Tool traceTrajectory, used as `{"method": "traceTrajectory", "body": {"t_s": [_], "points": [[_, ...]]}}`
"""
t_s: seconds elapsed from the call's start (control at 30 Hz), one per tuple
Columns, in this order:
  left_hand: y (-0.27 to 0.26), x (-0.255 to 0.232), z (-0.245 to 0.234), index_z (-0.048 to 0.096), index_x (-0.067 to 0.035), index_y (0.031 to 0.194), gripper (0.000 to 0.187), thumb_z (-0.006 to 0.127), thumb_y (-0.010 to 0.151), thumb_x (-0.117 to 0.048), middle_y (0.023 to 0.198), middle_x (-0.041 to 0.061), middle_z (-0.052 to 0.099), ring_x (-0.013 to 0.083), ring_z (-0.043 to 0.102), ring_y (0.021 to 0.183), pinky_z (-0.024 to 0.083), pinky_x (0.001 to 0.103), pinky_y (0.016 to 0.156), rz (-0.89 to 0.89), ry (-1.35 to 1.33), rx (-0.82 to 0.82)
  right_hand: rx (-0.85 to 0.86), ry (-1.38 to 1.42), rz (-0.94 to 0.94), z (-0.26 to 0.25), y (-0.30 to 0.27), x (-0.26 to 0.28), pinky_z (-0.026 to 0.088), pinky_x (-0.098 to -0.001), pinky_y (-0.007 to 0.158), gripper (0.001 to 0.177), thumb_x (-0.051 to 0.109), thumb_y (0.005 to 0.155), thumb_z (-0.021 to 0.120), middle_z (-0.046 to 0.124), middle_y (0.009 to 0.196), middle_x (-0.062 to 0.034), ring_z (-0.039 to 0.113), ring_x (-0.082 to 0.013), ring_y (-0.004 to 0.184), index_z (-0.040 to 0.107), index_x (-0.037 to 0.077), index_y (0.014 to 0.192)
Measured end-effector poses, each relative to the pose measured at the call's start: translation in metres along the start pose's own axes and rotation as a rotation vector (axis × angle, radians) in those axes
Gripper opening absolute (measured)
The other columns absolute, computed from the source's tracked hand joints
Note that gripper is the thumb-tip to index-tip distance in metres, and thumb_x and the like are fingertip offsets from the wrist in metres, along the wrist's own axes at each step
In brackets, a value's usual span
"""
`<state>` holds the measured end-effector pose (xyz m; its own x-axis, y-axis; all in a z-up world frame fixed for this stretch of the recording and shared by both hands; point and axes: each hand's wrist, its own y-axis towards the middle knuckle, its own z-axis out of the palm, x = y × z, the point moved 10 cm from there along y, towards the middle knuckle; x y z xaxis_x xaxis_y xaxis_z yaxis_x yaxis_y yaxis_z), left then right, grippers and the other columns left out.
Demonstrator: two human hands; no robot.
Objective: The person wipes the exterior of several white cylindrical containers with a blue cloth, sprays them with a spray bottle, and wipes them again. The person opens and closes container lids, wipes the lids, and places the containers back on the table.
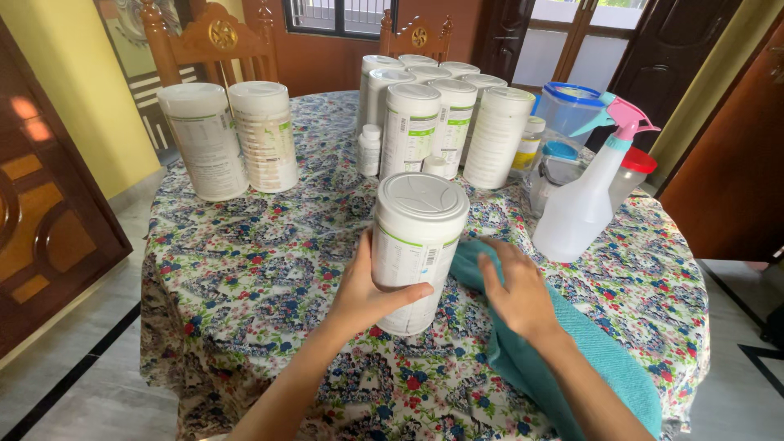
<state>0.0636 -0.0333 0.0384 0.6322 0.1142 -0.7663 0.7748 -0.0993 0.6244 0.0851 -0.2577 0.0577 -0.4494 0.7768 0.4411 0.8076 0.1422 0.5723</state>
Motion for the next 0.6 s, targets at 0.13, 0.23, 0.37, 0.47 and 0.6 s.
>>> {"method": "traceTrajectory", "body": {"t_s": [0.13,0.23,0.37,0.47,0.6], "points": [[-0.008,0.017,0.008,0.032,-0.001,0.15,0.113,0.094,0.065,-0.042,0.143,0.018,0.06,0.028,0.061,0.133,0.048,0.043,0.111,-0.053,-0.007,0.029,-0.118,0.354,-0.006,-0.046,0.025,0.065,0.048,-0.0458,0.106,0.06,0.049,0.103,0.042,0.065,0.136,-0.0218,0.063,-0.0362,0.128,0.054,0.004,0.14],[-0.012,0.027,0.01,0.031,-0.001,0.151,0.116,0.094,0.063,-0.043,0.142,0.017,0.059,0.0271,0.061,0.132,0.049,0.042,0.11,-0.099,0.025,0.058,-0.1,0.129,-0.265,-0.067,0.031,0.134,0.042,-0.0521,0.105,0.071,0.053,0.1,0.051,0.057,0.143,-0.0284,0.054,-0.0445,0.131,0.052,-0.002,0.146],[-0.013,0.029,0.009,0.033,-0.002,0.152,0.118,0.094,0.06,-0.043,0.142,0.017,0.06,0.0268,0.061,0.131,0.049,0.041,0.109,-0.108,0.047,0.089,0.001,-0.24,-0.224,-0.045,0.039,0.169,0.046,-0.0551,0.1,0.08,0.065,0.083,0.061,0.061,0.132,-0.0268,0.056,-0.0455,0.124,0.058,0.006,0.137],[-0.014,0.029,0.009,0.033,-0.003,0.154,0.12,0.094,0.059,-0.044,0.141,0.016,0.061,0.0267,0.063,0.129,0.05,0.041,0.108,-0.133,0.018,0.088,-0.075,-0.327,-0.352,-0.036,0.034,0.188,0.045,-0.0593,0.099,0.074,0.062,0.086,0.063,0.059,0.136,-0.0312,0.053,-0.0505,0.126,0.063,0.004,0.133],[-0.013,0.028,0.008,0.036,-0.003,0.153,0.119,0.093,0.057,-0.044,0.137,0.016,0.064,0.0267,0.065,0.126,0.052,0.041,0.105,-0.149,0.033,0.08,-0.116,-0.229,-0.402,-0.036,0.031,0.183,0.045,-0.055,0.102,0.064,0.052,0.092,0.064,0.06,0.134,-0.0311,0.054,-0.0488,0.124,0.067,0.003,0.133]]}}
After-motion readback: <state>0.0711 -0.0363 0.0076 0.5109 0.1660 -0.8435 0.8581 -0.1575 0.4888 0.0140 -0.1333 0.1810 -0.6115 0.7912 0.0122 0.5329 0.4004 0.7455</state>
